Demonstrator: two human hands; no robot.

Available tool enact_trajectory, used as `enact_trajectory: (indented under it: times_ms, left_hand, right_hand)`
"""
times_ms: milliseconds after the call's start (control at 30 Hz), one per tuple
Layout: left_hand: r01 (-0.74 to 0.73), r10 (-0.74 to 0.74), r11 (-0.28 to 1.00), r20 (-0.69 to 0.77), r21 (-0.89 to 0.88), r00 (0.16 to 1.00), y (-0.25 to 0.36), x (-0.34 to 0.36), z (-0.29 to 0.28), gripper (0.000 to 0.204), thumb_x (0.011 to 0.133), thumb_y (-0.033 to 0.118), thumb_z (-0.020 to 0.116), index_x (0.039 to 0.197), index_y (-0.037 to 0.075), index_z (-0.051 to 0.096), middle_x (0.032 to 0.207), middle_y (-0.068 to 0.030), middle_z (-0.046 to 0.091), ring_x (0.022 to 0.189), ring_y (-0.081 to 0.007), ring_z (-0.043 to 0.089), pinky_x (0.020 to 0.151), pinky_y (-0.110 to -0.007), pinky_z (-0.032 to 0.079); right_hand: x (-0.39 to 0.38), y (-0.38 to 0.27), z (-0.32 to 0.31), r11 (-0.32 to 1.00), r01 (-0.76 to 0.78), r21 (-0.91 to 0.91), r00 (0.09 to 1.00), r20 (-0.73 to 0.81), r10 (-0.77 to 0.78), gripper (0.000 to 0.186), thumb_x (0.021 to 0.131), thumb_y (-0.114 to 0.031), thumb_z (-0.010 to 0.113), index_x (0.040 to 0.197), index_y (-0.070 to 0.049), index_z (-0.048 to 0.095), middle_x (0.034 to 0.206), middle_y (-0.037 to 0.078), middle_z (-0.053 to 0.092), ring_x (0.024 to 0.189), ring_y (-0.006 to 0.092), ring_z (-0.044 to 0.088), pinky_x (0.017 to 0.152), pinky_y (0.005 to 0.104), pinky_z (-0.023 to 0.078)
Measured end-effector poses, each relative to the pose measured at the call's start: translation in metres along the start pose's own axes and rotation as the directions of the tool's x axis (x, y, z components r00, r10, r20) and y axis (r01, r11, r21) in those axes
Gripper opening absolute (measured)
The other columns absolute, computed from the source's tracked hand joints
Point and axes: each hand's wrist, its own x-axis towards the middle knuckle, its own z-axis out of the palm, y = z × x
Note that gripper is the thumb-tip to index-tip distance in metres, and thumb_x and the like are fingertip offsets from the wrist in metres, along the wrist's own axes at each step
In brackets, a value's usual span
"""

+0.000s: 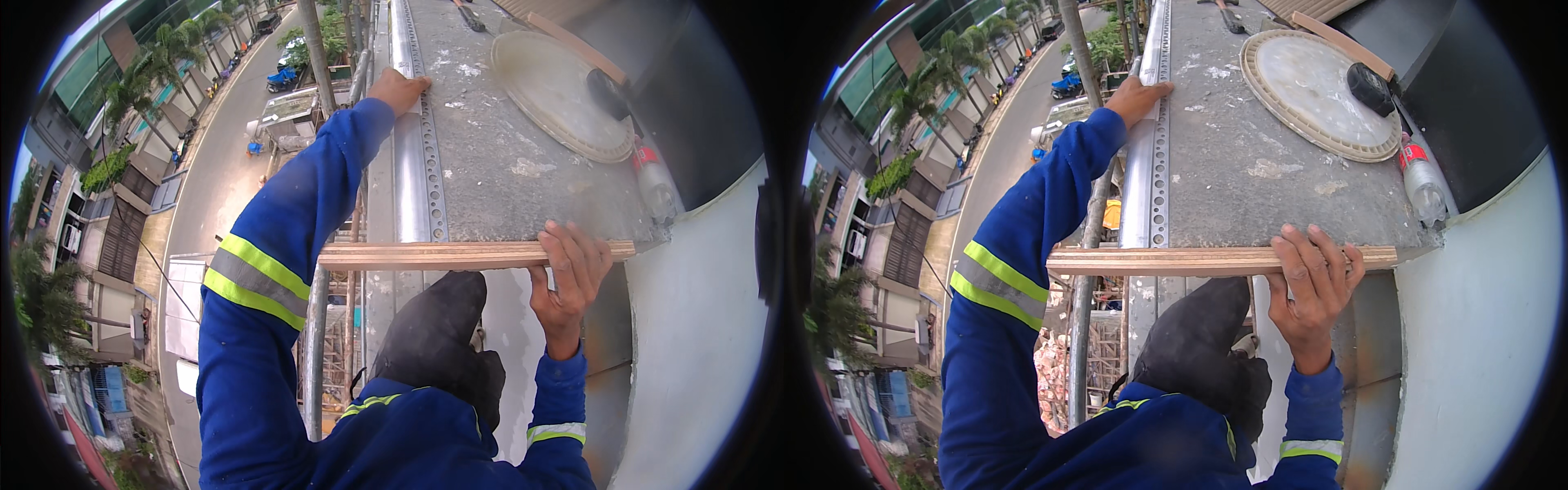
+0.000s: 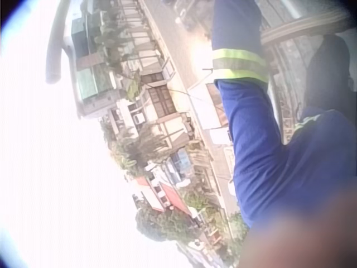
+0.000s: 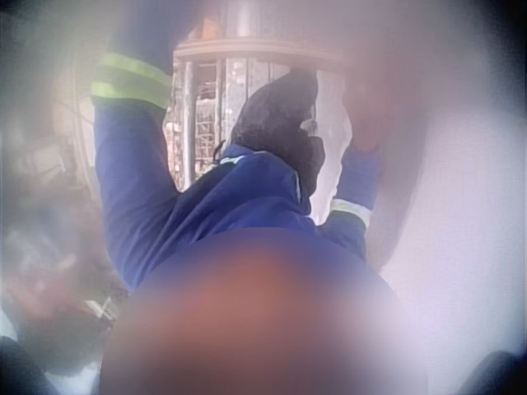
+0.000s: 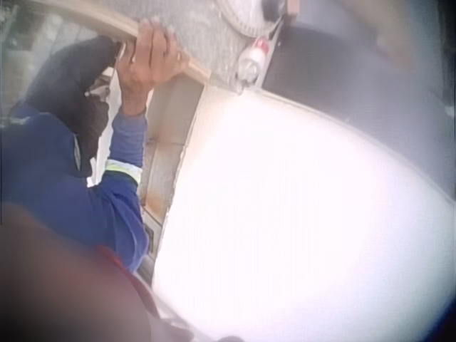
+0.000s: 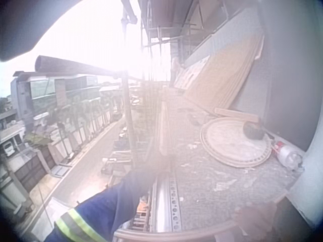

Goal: The person positions a perforated metal strip along a concrete ledge, then places a wooden molding piece against it and repeatedly adjusts its alignment. The person uses both hands to hold and shift the pieces into place.

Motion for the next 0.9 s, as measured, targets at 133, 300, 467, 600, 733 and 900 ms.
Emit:
enact_trajectory:
  times_ms: [133, 300, 467, 600, 733, 900]
  left_hand:
    - [0.066, -0.067, 0.997, -0.052, -0.035, 0.996, -0.002, 0.001, 0.002, 0.053, 0.093, 0.047, 0.066, 0.115, -0.001, 0.068, 0.108, -0.0279, 0.068, 0.101, -0.0383, 0.069, 0.089, -0.041, 0.054]
    - [0.025, -0.026, 0.999, -0.018, -0.048, 1.000, -0.004, 0.004, 0.002, 0.054, 0.094, 0.047, 0.063, 0.115, -0.002, 0.067, 0.113, -0.0279, 0.065, 0.105, -0.0396, 0.067, 0.093, -0.041, 0.053]
    - [-0.026, 0.024, 0.996, 0.017, 0.082, 1.000, 0.001, -0.001, -0.001, 0.046, 0.098, 0.044, 0.059, 0.120, 0.005, 0.068, 0.117, -0.0274, 0.063, 0.109, -0.0408, 0.065, 0.095, -0.041, 0.052]
    - [-0.035, 0.026, 0.986, 0.061, 0.160, 0.998, 0.009, -0.007, -0.005, 0.038, 0.101, 0.041, 0.053, 0.125, 0.014, 0.068, 0.120, -0.0257, 0.061, 0.108, -0.0425, 0.066, 0.097, -0.040, 0.053]
    - [0.041, -0.051, 0.995, 0.109, 0.094, 0.993, 0.007, -0.004, -0.004, 0.040, 0.100, 0.041, 0.054, 0.124, 0.013, 0.067, 0.120, -0.0245, 0.061, 0.105, -0.0407, 0.066, 0.095, -0.039, 0.053]
    - [-0.019, 0.017, 1.000, -0.063, -0.024, 0.998, -0.009, 0.006, 0.007, 0.058, 0.088, 0.043, 0.072, 0.102, -0.013, 0.068, 0.092, -0.0201, 0.073, 0.078, -0.0260, 0.073, 0.072, -0.036, 0.057]
  right_hand:
    - [0.000, 0.000, 0.000, 1.000, 0.005, -0.003, 1.000, -0.002, -0.005, 0.034, 0.081, -0.017, 0.077, 0.114, -0.019, 0.072, 0.121, -0.003, 0.072, 0.120, 0.0216, 0.060, 0.112, 0.0470, 0.029]
    - [0.001, 0.000, 0.001, 1.000, 0.007, -0.005, 1.000, -0.006, -0.007, 0.033, 0.082, -0.019, 0.076, 0.115, -0.019, 0.072, 0.120, -0.003, 0.072, 0.119, 0.0217, 0.061, 0.112, 0.0470, 0.028]
    - [0.001, 0.000, 0.000, 1.000, 0.010, -0.005, 1.000, -0.008, -0.010, 0.033, 0.082, -0.019, 0.076, 0.114, -0.019, 0.072, 0.120, -0.003, 0.072, 0.119, 0.0218, 0.061, 0.112, 0.0469, 0.028]
    - [0.001, -0.001, 0.001, 1.000, 0.011, -0.007, 1.000, -0.009, -0.011, 0.033, 0.082, -0.020, 0.077, 0.114, -0.019, 0.072, 0.120, -0.003, 0.072, 0.120, 0.0218, 0.061, 0.112, 0.0467, 0.028]
    - [0.001, -0.001, 0.000, 1.000, 0.007, -0.006, 1.000, -0.006, -0.007, 0.032, 0.082, -0.020, 0.077, 0.114, -0.019, 0.072, 0.120, -0.003, 0.072, 0.120, 0.0219, 0.060, 0.112, 0.0464, 0.028]
    - [0.001, -0.001, 0.000, 1.000, 0.011, -0.004, 1.000, -0.005, -0.011, 0.032, 0.083, -0.020, 0.076, 0.114, -0.019, 0.072, 0.120, -0.003, 0.072, 0.121, 0.0219, 0.060, 0.112, 0.0465, 0.028]
